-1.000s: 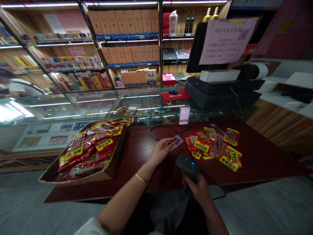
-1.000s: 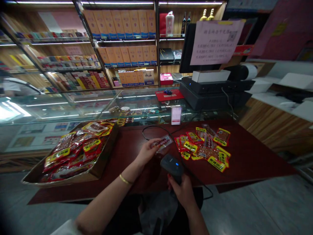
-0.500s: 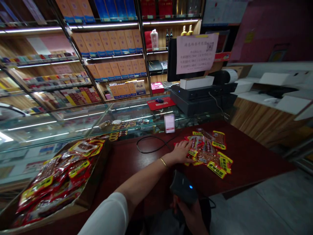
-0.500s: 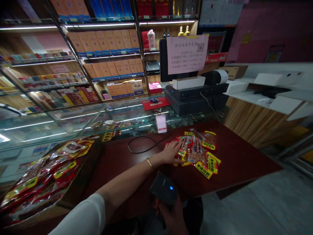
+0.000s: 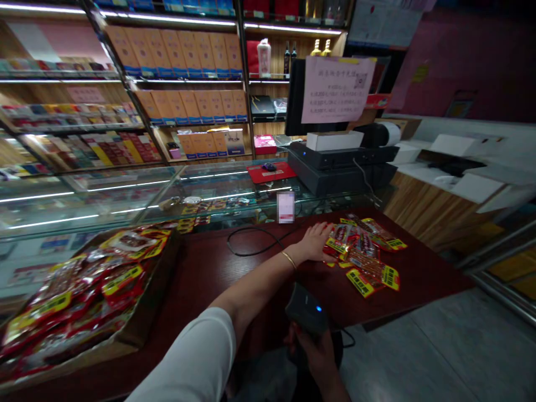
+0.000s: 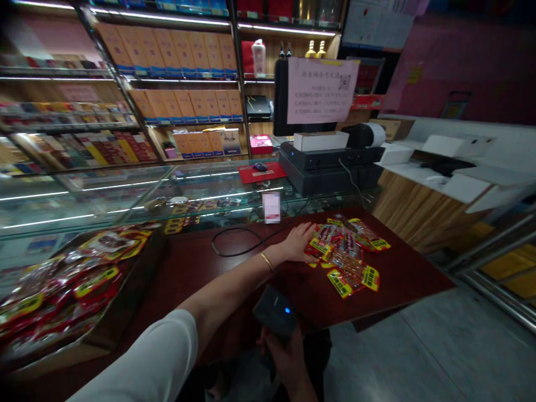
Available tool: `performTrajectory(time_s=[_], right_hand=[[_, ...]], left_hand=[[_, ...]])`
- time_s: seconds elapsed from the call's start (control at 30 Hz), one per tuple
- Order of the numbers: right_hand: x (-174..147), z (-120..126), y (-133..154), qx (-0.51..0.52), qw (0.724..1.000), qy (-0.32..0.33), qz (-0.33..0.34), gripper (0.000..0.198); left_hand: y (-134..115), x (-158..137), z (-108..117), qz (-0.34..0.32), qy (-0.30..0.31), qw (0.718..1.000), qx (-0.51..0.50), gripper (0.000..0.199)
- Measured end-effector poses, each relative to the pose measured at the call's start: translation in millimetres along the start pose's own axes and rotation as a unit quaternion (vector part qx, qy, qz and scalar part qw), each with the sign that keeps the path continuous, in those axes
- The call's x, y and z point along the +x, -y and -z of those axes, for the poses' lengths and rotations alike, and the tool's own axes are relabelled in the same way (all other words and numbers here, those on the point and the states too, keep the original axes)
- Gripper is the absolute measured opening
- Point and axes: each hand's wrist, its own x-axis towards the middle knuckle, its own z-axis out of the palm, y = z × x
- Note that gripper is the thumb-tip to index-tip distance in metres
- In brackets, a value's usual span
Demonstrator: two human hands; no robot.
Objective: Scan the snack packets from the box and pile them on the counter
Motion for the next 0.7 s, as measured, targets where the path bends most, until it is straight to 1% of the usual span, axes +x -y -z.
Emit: performTrajectory(time_s=[0.03,0.1,0.13,0.2,0.23,0.27,0.3,0.33,0.37,0.43,0.47,0.5,0.53,0.57,0.6,0.63,0.7], right_hand=[[-3,2,3,-0.003,1.000,0.003,-0.009,0.041],[-6,8,7,-0.013,0.999,0.014,-0.029,0.037],[-5,11,8,-0.046,0.999,0.014,-0.025,0.036],[0,19,7,-0.106,0.992,0.062,-0.024,0.035],[3,22,5,-0.130,0.989,0.073,-0.018,0.035],[7,24,3,-0.155,0.984,0.083,-0.015,0.035],[10,27,0,-0.179,0.978,0.104,-0.021,0.034],[12,29,-3,-0.202,0.971,0.120,-0.028,0.034],[13,31,-5,-0.221,0.967,0.120,-0.028,0.035],[14,34,-9,-0.244,0.963,0.111,-0.027,0.035],[15,36,-10,-0.247,0.963,0.102,-0.025,0.035],[16,37,-11,-0.249,0.963,0.099,-0.027,0.035],[17,38,-12,-0.251,0.963,0.097,-0.029,0.035],[19,39,-12,-0.253,0.962,0.096,-0.032,0.035],[21,39,-12,-0.258,0.961,0.092,-0.035,0.035],[23,38,-11,-0.267,0.959,0.089,-0.037,0.034],[25,36,-9,-0.289,0.953,0.080,-0.037,0.034]], left_hand=[[-3,-19,16,0.010,-0.008,1.000,0.014,0.117],[-12,-69,53,0.024,-0.049,0.998,0.033,0.096],[-18,-100,73,0.024,-0.086,0.995,0.033,0.083],[-31,-167,111,0.010,-0.176,0.984,0.012,0.059],[-37,-203,127,0.019,-0.227,0.974,-0.006,0.050],[-42,-240,140,0.048,-0.283,0.958,-0.015,0.042],[-44,-278,150,0.096,-0.340,0.935,-0.016,0.036],[-43,-316,157,0.155,-0.392,0.907,-0.006,0.031],[-38,-353,161,0.213,-0.435,0.875,0.013,0.027],[-20,-419,166,0.325,-0.482,0.812,0.058,0.024],[-9,-446,167,0.372,-0.491,0.784,0.078,0.023],[2,-468,168,0.413,-0.488,0.763,0.096,0.023],[13,-485,169,0.445,-0.476,0.751,0.108,0.023],[22,-496,170,0.467,-0.457,0.748,0.117,0.024],[30,-502,172,0.479,-0.432,0.754,0.124,0.024],[36,-504,175,0.478,-0.406,0.767,0.134,0.026],[46,-498,180,0.453,-0.359,0.799,0.166,0.035]])
